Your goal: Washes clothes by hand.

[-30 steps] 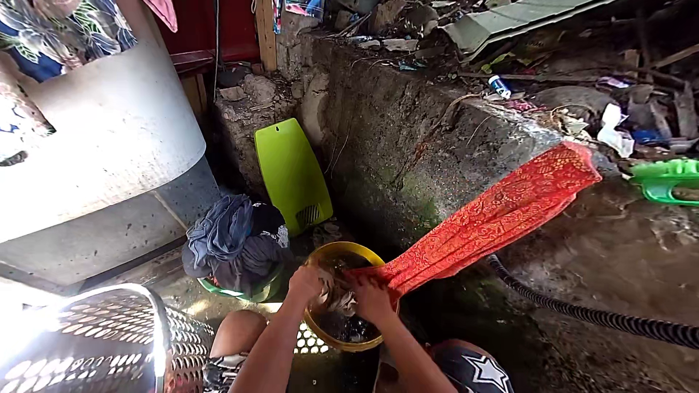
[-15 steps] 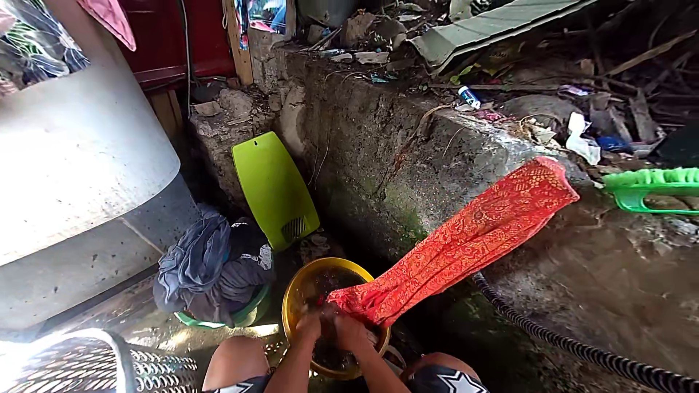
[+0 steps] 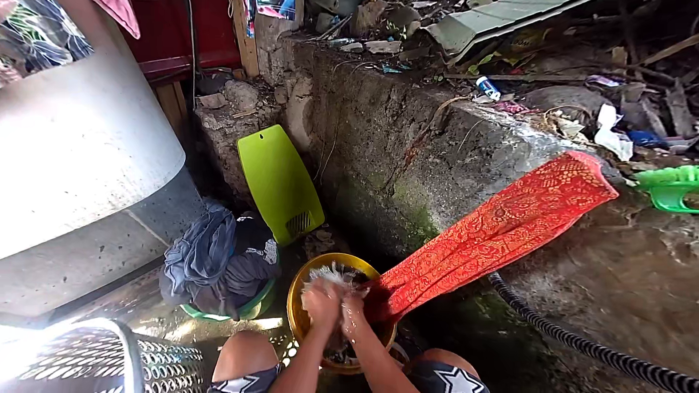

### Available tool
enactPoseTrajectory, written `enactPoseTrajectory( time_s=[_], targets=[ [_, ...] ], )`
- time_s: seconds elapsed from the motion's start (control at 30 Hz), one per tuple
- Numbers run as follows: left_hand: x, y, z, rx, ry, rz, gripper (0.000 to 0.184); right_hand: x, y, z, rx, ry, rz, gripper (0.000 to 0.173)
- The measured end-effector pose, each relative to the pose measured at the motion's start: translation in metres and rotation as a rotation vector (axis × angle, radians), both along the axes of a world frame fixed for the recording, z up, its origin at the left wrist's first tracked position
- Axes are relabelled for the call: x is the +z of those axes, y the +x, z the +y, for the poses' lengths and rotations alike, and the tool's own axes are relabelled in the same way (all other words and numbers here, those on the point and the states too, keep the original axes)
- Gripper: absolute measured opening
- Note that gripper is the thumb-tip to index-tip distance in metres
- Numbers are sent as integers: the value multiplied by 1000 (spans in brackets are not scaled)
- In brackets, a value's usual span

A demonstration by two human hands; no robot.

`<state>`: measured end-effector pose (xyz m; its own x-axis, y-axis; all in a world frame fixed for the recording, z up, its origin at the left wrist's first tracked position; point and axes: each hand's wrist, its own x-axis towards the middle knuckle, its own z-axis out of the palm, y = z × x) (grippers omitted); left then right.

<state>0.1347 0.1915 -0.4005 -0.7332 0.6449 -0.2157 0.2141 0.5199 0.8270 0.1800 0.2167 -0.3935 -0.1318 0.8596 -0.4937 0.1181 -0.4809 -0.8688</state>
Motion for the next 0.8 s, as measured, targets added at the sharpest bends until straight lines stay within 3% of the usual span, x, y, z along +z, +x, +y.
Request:
enactPoseTrajectory(
  time_s=[0.07, 0.17, 0.27, 0.33, 0.4, 0.47, 0.53, 0.6, 0.73, 0.8],
  targets=[
    [-6, -17, 14, 148, -138, -173, 38, -11, 6, -5, 114, 35, -27, 39],
    [13, 17, -5, -107, -112, -101, 40, -29, 23, 12, 171, 139, -20, 33],
    [14, 43, -18, -240, 93, -11, 35, -25, 37, 20, 194, 136, 146, 43],
    [8, 25, -10, -186, 84, -26, 35, -12, 29, 10, 57, 71, 177, 35],
    [0, -13, 9, -79, 55, -113, 32, 10, 22, 0, 93, 65, 139, 31],
    [-3, -36, 26, -60, 98, -83, 28, 17, 27, 6, 294, 280, -74, 24],
    [12, -49, 23, -237, -56, 45, 29, 16, 40, 23, 628, 492, -556, 29],
    [27, -53, 16, -454, -331, 161, 43, 5, 48, 31, 975, 454, -880, 47],
    [5, -40, 4, -712, -606, 132, 83, -44, 49, 14, 1295, 257, -1071, 50],
    [-21, -32, 3, -830, -633, 113, 75, -57, 49, 10, 1325, 146, -1121, 52]
  ],
)
